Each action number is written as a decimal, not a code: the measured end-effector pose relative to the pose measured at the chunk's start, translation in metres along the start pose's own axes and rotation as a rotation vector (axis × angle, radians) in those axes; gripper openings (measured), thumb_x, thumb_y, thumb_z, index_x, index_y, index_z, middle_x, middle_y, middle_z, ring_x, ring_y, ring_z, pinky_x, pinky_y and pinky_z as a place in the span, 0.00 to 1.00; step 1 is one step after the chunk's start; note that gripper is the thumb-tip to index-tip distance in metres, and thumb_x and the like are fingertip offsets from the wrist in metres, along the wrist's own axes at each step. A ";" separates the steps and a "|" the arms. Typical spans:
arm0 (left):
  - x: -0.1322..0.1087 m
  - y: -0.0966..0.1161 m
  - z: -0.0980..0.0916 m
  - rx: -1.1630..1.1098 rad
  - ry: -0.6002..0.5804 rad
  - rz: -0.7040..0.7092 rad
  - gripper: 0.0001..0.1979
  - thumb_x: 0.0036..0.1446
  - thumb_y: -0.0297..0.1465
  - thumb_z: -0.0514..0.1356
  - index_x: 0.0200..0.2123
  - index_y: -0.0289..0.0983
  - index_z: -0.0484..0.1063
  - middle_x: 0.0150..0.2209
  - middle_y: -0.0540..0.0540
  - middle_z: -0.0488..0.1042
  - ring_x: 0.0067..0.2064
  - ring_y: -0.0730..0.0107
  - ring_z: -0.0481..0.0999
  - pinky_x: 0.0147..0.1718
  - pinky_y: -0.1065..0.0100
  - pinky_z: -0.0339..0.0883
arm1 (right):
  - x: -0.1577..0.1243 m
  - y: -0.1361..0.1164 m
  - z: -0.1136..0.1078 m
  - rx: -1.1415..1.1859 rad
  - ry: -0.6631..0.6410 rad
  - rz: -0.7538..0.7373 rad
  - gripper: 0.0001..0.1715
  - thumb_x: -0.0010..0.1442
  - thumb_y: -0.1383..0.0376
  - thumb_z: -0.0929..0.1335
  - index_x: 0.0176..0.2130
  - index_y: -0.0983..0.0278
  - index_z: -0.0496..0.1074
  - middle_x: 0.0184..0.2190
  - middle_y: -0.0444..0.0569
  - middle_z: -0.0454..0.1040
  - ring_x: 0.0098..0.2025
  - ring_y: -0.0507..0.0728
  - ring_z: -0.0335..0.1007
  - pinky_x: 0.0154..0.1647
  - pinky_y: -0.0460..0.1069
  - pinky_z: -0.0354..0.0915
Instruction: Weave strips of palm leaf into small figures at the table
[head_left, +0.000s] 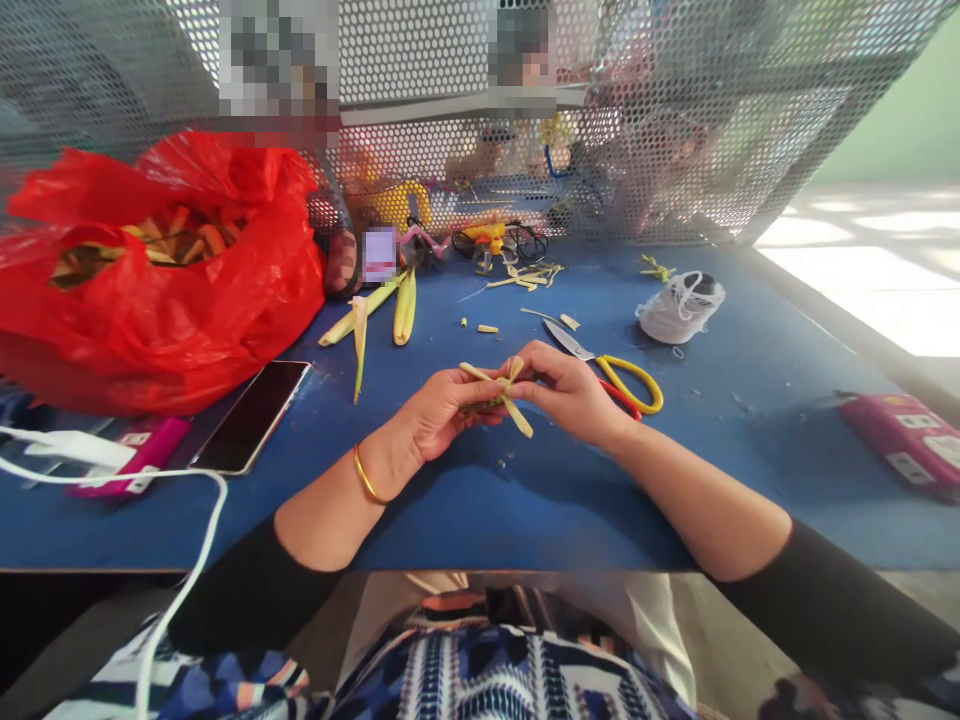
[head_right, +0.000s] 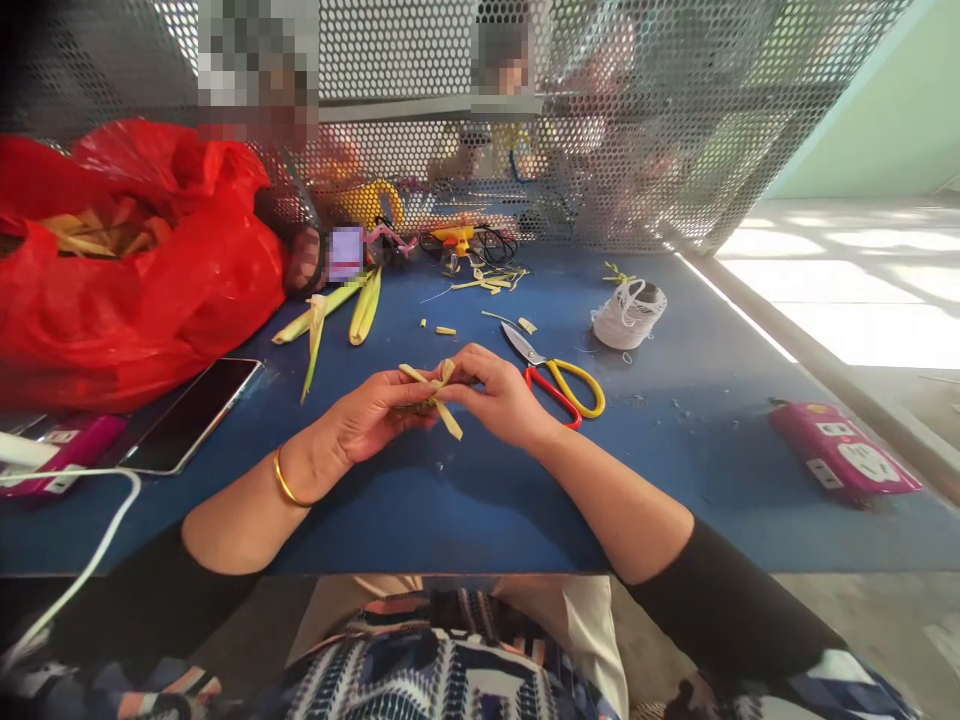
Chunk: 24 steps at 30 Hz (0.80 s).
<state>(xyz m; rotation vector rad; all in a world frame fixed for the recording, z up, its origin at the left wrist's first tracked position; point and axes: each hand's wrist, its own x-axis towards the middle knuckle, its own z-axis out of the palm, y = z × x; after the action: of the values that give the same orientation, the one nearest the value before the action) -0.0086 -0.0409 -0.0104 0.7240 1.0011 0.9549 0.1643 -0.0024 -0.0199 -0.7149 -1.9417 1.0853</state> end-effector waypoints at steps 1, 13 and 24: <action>0.000 0.000 0.000 -0.001 0.003 -0.004 0.14 0.35 0.31 0.74 0.29 0.34 0.80 0.25 0.47 0.77 0.26 0.75 0.74 0.29 0.73 0.67 | 0.000 0.000 0.000 -0.032 0.012 -0.022 0.10 0.56 0.58 0.70 0.30 0.62 0.72 0.32 0.47 0.70 0.35 0.53 0.66 0.38 0.50 0.64; 0.001 -0.001 0.000 -0.026 0.007 0.006 0.10 0.42 0.27 0.70 0.33 0.34 0.80 0.28 0.47 0.78 0.29 0.73 0.75 0.29 0.72 0.69 | 0.003 0.005 0.000 0.037 0.014 0.059 0.13 0.55 0.56 0.70 0.36 0.62 0.71 0.34 0.47 0.72 0.35 0.54 0.68 0.38 0.50 0.65; 0.006 0.004 -0.004 -0.035 0.247 0.110 0.07 0.44 0.30 0.66 0.30 0.35 0.78 0.33 0.44 0.80 0.29 0.74 0.74 0.25 0.75 0.65 | -0.010 -0.013 -0.065 -1.382 -0.327 0.643 0.21 0.55 0.68 0.65 0.49 0.71 0.68 0.43 0.66 0.74 0.43 0.67 0.74 0.35 0.53 0.64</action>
<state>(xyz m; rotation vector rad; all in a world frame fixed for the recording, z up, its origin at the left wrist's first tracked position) -0.0124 -0.0339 -0.0110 0.6473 1.1661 1.1754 0.2233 0.0124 0.0092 -2.0747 -2.7052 -0.0595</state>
